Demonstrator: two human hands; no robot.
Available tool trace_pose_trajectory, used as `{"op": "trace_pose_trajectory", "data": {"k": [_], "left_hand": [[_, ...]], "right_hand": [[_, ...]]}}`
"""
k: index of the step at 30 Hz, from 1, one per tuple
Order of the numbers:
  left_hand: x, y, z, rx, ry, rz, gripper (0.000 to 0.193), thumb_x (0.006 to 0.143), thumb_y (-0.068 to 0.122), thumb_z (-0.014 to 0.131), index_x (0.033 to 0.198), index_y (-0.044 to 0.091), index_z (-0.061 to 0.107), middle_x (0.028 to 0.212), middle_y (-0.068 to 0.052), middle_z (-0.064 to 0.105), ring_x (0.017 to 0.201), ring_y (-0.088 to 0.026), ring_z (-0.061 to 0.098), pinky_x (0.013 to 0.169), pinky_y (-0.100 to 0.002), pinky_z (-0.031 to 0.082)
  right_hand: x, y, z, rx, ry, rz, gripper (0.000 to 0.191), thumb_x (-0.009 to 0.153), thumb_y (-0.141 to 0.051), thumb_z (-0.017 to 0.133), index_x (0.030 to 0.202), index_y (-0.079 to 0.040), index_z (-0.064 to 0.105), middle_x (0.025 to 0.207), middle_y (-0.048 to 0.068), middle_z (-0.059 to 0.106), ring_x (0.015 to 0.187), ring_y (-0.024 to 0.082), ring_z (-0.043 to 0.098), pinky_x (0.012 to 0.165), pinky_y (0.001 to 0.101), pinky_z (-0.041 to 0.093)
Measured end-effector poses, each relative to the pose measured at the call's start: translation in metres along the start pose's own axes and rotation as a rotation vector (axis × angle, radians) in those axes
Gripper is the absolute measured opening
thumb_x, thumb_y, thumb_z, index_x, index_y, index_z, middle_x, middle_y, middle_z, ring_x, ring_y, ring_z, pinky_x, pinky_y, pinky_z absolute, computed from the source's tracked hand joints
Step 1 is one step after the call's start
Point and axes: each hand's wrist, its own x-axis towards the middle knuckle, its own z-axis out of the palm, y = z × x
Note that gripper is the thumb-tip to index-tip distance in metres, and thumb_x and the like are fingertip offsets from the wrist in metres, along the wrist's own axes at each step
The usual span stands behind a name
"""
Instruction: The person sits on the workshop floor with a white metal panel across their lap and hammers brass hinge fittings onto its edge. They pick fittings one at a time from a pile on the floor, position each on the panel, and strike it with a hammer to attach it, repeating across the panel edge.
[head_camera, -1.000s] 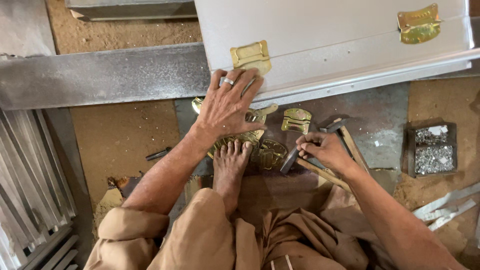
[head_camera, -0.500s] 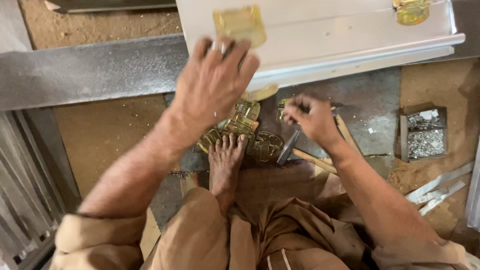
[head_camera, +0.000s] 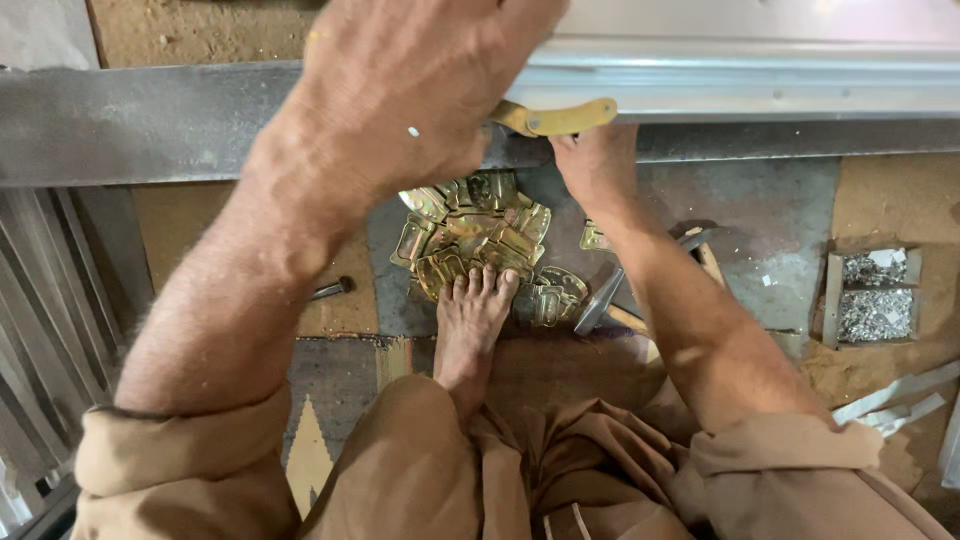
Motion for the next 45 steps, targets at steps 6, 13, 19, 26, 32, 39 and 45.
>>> {"op": "trace_pose_trajectory", "data": {"k": [6,13,19,26,32,39,45], "left_hand": [[-0.031,0.033,0.064,0.062,-0.025,-0.008,0.045,0.08,0.006,0.081,0.121,0.006,0.062,0.13,-0.013,0.066,0.119,-0.027,0.059,0.102,-0.047,0.046],[-0.073,0.055,0.131,-0.073,-0.006,-0.116,0.042,0.081,0.009,0.078,0.119,0.01,0.058,0.149,-0.011,0.055,0.136,-0.03,0.051,0.115,-0.059,0.038],[-0.074,0.056,0.144,0.002,0.013,-0.107,0.036,0.084,0.016,0.075,0.116,0.014,0.059,0.15,-0.008,0.054,0.134,-0.028,0.052,0.117,-0.062,0.031],[-0.069,0.047,0.128,-0.062,-0.091,-0.091,0.038,0.089,0.034,0.07,0.121,0.014,0.065,0.142,-0.007,0.059,0.128,-0.026,0.056,0.109,-0.05,0.04],[-0.038,0.03,0.129,-0.222,-0.184,-0.168,0.024,0.1,0.027,0.07,0.119,0.012,0.074,0.124,-0.007,0.067,0.121,-0.026,0.057,0.103,-0.048,0.042],[-0.046,0.024,0.148,-0.35,0.173,-0.262,0.013,0.084,0.011,0.076,0.094,0.016,0.083,0.126,-0.003,0.068,0.122,-0.027,0.054,0.097,-0.045,0.042],[-0.048,0.024,0.157,-0.359,0.181,-0.326,0.014,0.087,0.013,0.076,0.1,0.015,0.08,0.127,0.006,0.068,0.126,-0.022,0.053,0.103,-0.046,0.041]], "right_hand": [[-0.068,0.012,-0.061,-0.059,-0.495,0.486,0.028,0.103,-0.027,0.064,0.119,-0.004,0.066,0.09,0.018,0.072,0.08,0.033,0.071,0.076,0.0457,0.057],[-0.199,0.025,-0.148,-0.727,-1.484,0.284,0.034,0.089,-0.022,0.062,0.121,-0.013,0.059,0.12,0.014,0.067,0.109,0.033,0.071,0.089,0.045,0.059],[-0.2,0.03,-0.184,-0.459,-1.101,0.557,0.041,0.088,-0.039,0.064,0.112,-0.007,0.061,0.113,0.016,0.069,0.1,0.043,0.066,0.08,0.0561,0.054],[-0.133,-0.011,-0.197,0.016,-1.044,0.645,0.033,0.097,-0.037,0.056,0.089,-0.006,0.064,0.062,0.017,0.063,0.055,0.034,0.062,0.054,0.0478,0.049],[-0.066,-0.043,-0.169,-0.058,-0.453,0.301,0.027,0.107,-0.022,0.061,0.093,0.0,0.051,0.067,0.018,0.054,0.055,0.034,0.055,0.052,0.0439,0.042],[-0.035,-0.06,-0.133,-0.107,-0.379,0.255,0.026,0.111,-0.023,0.06,0.101,0.0,0.054,0.067,0.019,0.057,0.063,0.041,0.061,0.056,0.0476,0.044],[-0.03,-0.061,-0.128,-0.189,-0.436,0.227,0.027,0.111,-0.026,0.058,0.105,0.0,0.055,0.069,0.021,0.059,0.066,0.045,0.061,0.058,0.0518,0.045]]}}
